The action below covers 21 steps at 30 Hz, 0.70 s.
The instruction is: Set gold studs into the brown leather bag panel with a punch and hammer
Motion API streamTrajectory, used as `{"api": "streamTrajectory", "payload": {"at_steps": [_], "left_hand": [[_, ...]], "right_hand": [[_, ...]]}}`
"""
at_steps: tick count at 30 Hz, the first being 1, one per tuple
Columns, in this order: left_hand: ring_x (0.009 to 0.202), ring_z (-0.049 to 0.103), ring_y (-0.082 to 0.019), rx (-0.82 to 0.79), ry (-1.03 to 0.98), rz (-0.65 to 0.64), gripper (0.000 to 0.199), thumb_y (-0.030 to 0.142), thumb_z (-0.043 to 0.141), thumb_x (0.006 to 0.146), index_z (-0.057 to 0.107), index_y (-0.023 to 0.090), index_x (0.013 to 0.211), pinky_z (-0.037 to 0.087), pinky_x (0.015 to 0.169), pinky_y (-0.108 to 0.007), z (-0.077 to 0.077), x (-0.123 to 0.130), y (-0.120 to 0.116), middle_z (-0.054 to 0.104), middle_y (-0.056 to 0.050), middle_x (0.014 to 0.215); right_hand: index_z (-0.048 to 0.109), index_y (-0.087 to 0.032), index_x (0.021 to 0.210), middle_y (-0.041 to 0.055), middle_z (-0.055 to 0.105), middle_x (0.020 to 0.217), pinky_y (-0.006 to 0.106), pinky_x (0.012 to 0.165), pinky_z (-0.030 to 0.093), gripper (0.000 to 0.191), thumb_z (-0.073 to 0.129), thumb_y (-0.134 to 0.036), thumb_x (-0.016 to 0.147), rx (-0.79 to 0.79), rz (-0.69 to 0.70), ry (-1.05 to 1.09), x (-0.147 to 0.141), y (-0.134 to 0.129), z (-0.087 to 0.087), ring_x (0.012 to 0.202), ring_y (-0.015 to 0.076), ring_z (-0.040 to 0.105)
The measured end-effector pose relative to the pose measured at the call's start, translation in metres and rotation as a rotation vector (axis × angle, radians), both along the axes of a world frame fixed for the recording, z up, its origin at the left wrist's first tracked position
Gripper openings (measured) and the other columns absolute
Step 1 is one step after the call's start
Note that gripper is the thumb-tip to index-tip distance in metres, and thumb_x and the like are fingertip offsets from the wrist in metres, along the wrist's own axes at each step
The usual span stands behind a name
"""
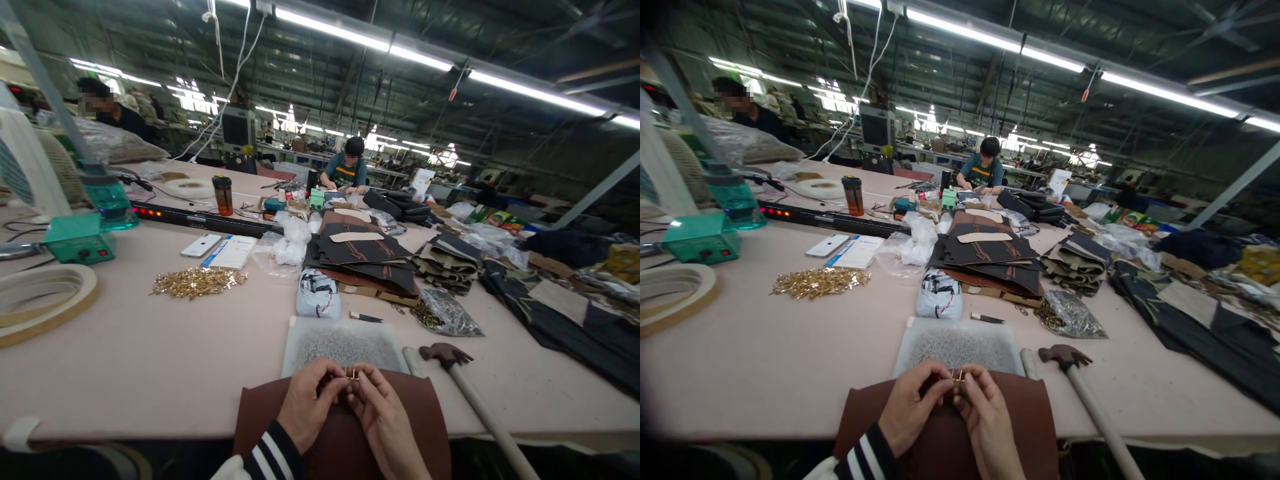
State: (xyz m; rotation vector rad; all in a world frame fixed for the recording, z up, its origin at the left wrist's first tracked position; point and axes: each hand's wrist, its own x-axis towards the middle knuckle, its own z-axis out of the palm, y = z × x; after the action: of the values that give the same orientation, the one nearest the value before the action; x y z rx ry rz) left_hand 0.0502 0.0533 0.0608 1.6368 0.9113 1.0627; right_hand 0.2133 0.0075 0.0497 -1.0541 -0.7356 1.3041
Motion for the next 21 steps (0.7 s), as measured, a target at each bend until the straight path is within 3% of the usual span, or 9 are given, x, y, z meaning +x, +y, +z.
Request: {"api": "streamTrajectory", "payload": {"at_steps": [4, 9, 15, 18, 21], "left_hand": [[0.066, 0.061, -0.015, 0.001, 0.010, 0.008, 0.019, 0.035, 0.061, 0.097, 0.067, 0.020, 0.087, 0.047, 0.067, -0.026, -0.001, 0.000, 0.001, 0.065, 0.001, 0.073], [0.069, 0.062, -0.015, 0.040, 0.011, -0.013, 0.019, 0.034, 0.060, 0.097, 0.066, 0.020, 0.087, 0.048, 0.070, -0.027, -0.003, 0.000, 0.000, 0.065, 0.001, 0.075], [0.070, 0.061, -0.015, 0.004, 0.021, -0.019, 0.018, 0.037, 0.065, 0.094, 0.068, 0.020, 0.088, 0.047, 0.067, -0.026, 0.001, -0.003, -0.002, 0.068, 0.000, 0.079], [0.072, 0.062, -0.016, -0.039, -0.010, 0.012, 0.020, 0.039, 0.059, 0.097, 0.067, 0.020, 0.100, 0.049, 0.068, -0.027, 0.004, -0.004, -0.002, 0.068, -0.001, 0.082], [0.079, 0.064, -0.017, -0.013, -0.002, 0.071, 0.017, 0.030, 0.053, 0.097, 0.065, 0.020, 0.104, 0.052, 0.075, -0.030, 0.003, -0.005, -0.001, 0.068, -0.003, 0.089]], "right_hand": [[0.070, -0.024, 0.111, 0.0069, 0.072, 0.104, 0.034, 0.085, 0.059, 0.037, 0.078, -0.049, 0.085, 0.082, -0.072, -0.306, 0.005, -0.005, 0.002, 0.095, 0.0228, 0.069], [0.074, -0.024, 0.103, 0.0077, 0.074, 0.108, 0.036, 0.095, 0.056, 0.021, 0.070, -0.042, 0.093, 0.226, -0.076, -0.699, 0.008, -0.008, 0.005, 0.104, 0.0248, 0.068], [0.075, -0.024, 0.098, 0.0058, 0.074, 0.102, 0.034, 0.092, 0.056, 0.016, 0.072, -0.039, 0.092, 0.248, -0.098, -0.721, 0.017, -0.009, -0.007, 0.100, 0.0232, 0.069], [0.074, -0.024, 0.097, 0.0046, 0.072, 0.097, 0.030, 0.086, 0.055, 0.017, 0.071, -0.040, 0.093, 0.229, -0.054, -0.705, 0.023, -0.012, -0.006, 0.093, 0.0207, 0.067], [0.072, -0.023, 0.100, 0.0028, 0.067, 0.086, 0.028, 0.075, 0.053, 0.019, 0.067, -0.041, 0.096, 0.199, 0.014, -0.701, 0.027, -0.015, -0.001, 0.080, 0.0182, 0.064]]}}
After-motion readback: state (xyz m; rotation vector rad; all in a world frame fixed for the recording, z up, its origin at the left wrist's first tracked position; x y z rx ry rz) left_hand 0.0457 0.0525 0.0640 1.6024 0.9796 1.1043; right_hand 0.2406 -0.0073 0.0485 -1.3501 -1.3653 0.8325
